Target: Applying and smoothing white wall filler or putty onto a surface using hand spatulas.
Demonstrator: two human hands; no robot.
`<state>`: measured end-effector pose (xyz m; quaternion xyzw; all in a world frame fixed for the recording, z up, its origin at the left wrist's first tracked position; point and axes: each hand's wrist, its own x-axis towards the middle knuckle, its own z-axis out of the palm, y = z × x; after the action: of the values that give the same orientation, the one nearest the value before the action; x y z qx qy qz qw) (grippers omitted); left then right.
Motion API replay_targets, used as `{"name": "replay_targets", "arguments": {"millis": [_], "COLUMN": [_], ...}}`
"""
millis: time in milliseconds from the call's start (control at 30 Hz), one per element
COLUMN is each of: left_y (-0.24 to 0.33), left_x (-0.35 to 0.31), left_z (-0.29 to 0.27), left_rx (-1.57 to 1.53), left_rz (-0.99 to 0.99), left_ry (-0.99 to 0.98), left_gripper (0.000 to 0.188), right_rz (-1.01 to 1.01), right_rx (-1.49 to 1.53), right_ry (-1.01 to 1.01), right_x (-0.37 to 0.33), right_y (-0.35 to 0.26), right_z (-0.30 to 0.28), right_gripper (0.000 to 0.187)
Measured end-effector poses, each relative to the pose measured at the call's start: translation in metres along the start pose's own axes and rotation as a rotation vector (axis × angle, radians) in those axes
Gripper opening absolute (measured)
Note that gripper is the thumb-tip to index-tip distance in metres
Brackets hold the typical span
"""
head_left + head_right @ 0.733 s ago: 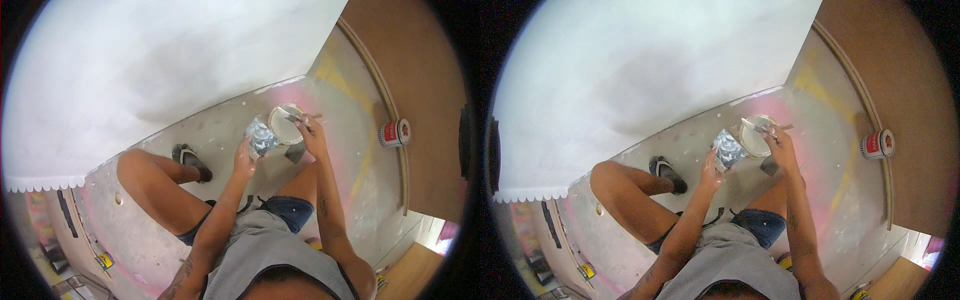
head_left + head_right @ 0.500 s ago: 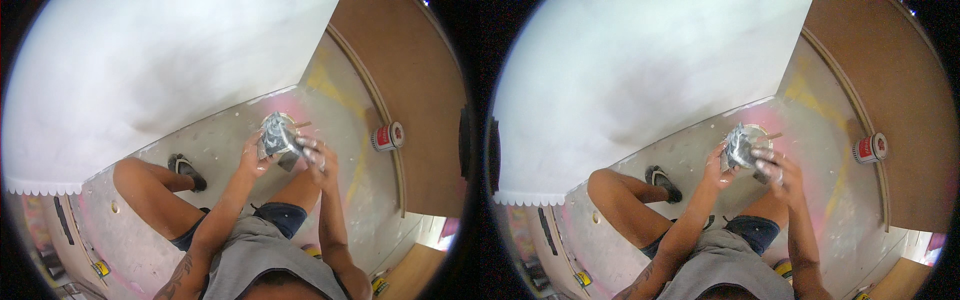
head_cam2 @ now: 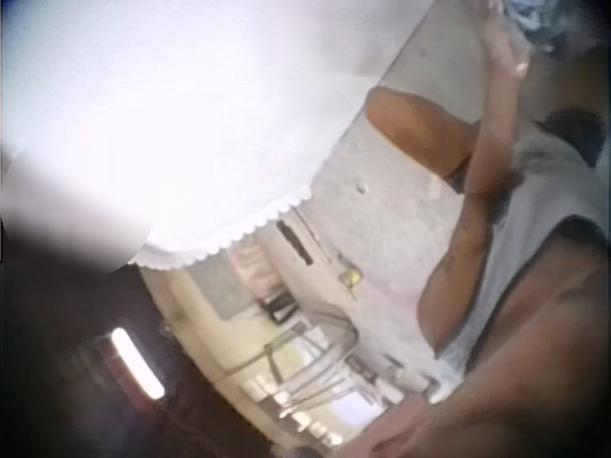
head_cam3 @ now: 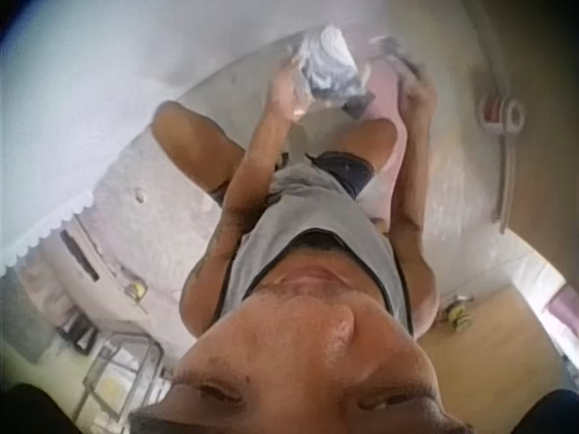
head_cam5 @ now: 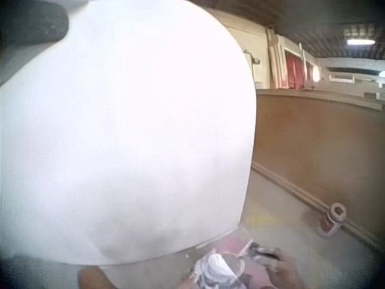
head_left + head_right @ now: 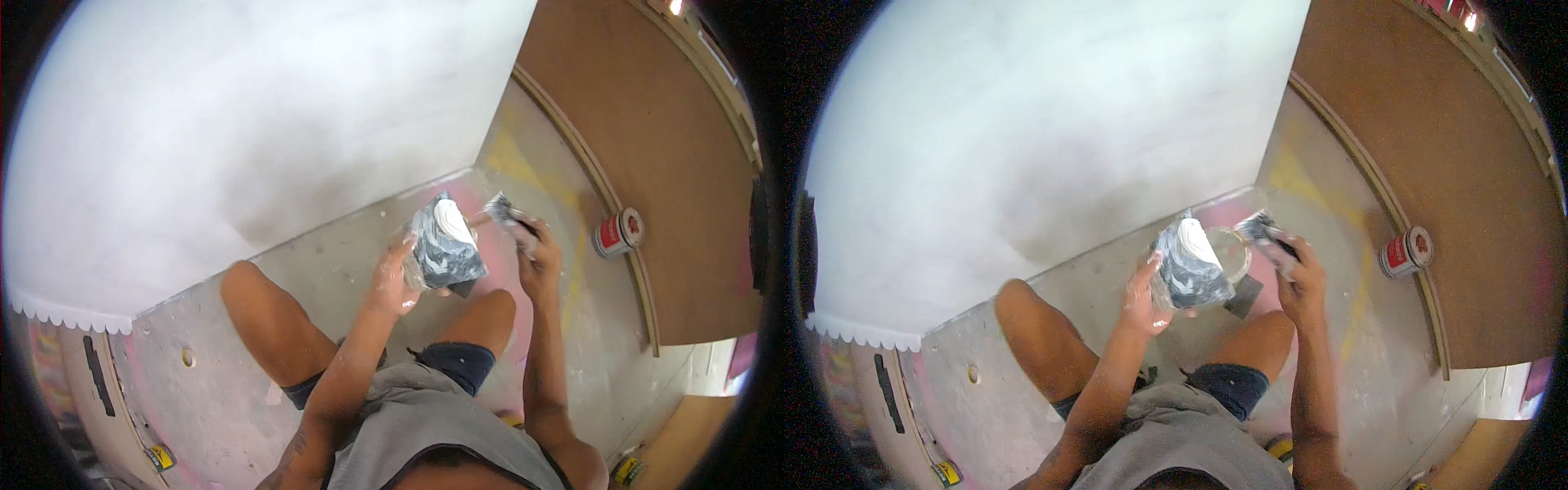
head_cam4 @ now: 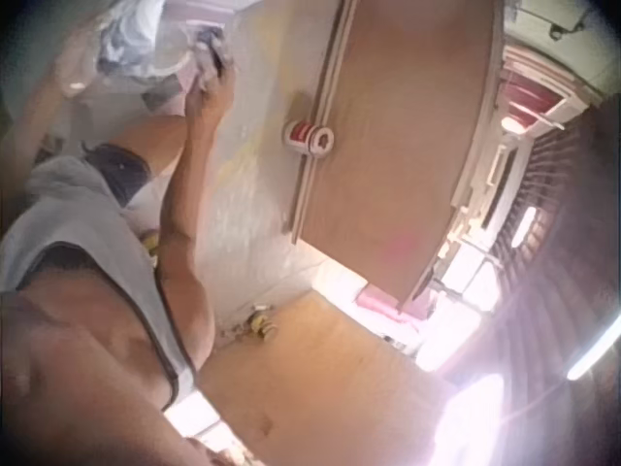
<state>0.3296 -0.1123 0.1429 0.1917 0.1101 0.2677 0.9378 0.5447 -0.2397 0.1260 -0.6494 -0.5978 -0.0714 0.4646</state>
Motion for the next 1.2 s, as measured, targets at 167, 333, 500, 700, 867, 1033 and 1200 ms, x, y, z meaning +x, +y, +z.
{"name": "replay_targets", "arguments": {"millis": [167,333,500,700,867,1033,1200], "left_y": [0.010,0.052,0.099,0.112,0.164,0.172,0.132], "left_x": [-0.028,-0.057,-0.083,-0.101,-0.125,-0.094,-0.061], "left_z": [-0.021,0.004,-0.061,-0.083,0.038,-0.025,-0.076], "left_rx": [0.789,1.442,2.061,1.050,1.674,0.055,0.967], "left_rz": [0.466,0.689,0.664,0.179,0.057,-0.161,0.488], "left_ry": [-0.068,-0.423,-0.595,-0.119,0.191,-0.238,0.086], "left_gripper": [0.051,0.065,0.073,0.054,0.045,0.041,0.035], "right_rz": [1.149,1.141,1.018,0.557,-0.228,0.057,-0.202], "right_rx": [1.337,1.805,1.629,1.224,0.501,0.076,0.714], "right_ry": [0.555,0.261,0.286,0.489,-0.035,-0.186,0.263], "right_x": [-0.011,-0.006,0.027,0.027,0.017,0.070,0.041], "right_y": [-0.086,-0.125,-0.162,-0.188,-0.197,-0.184,-0.203], "right_z": [0.029,0.066,0.049,0.081,0.118,0.122,0.145], "right_gripper": [0.017,0.027,0.027,0.027,0.053,0.060,0.051]}}
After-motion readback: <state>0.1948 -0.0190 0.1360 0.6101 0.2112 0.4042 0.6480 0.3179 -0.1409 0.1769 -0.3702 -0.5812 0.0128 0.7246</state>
